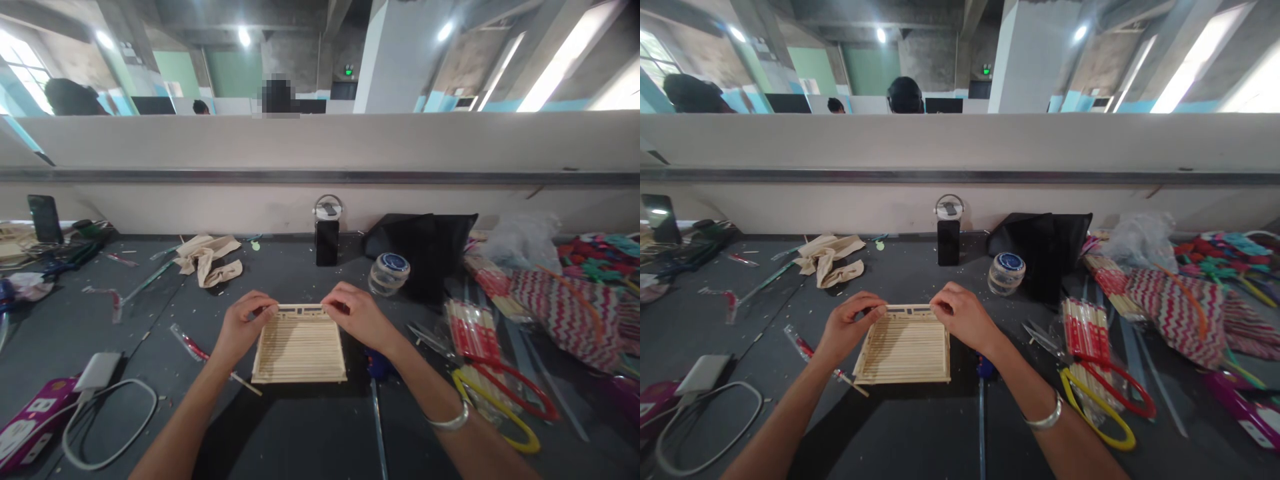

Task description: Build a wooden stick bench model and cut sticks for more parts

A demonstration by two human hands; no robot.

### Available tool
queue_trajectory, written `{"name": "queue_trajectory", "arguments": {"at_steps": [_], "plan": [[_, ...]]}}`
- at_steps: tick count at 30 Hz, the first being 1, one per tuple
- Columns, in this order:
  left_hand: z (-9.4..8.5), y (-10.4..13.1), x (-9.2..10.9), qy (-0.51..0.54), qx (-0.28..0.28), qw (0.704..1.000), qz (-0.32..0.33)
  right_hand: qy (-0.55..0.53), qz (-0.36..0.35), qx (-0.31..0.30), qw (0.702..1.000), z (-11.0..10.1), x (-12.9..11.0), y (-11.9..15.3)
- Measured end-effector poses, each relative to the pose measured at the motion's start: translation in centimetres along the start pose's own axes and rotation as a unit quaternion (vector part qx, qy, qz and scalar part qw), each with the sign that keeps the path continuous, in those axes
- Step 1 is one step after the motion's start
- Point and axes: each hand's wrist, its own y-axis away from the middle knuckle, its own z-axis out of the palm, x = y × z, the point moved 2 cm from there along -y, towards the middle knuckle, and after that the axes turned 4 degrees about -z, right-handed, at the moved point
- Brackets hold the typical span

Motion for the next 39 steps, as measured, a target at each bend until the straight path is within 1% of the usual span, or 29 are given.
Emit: {"name": "queue_trajectory", "arguments": {"at_steps": [10, 19, 28, 39], "plan": [[0.0, 0.0, -0.1, -0.005, 0.005, 1.000, -0.005, -0.014, 0.012, -0.044, 0.999, -0.7, 0.4, 0.1], [0.0, 0.1, 0.0, -0.007, 0.006, 1.000, -0.010, -0.022, 0.007, -0.005, 1.000, -2.2, 0.6, 0.3], [0.1, 0.1, 0.1, -0.005, 0.011, 1.000, 0.000, 0.000, -0.004, -0.012, 1.000, -0.6, -0.1, 0.0], [0.2, 0.1, 0.0, 0.003, 0.012, 1.000, 0.006, 0.010, -0.008, -0.005, 1.000, -0.4, 0.0, 0.0]]}}
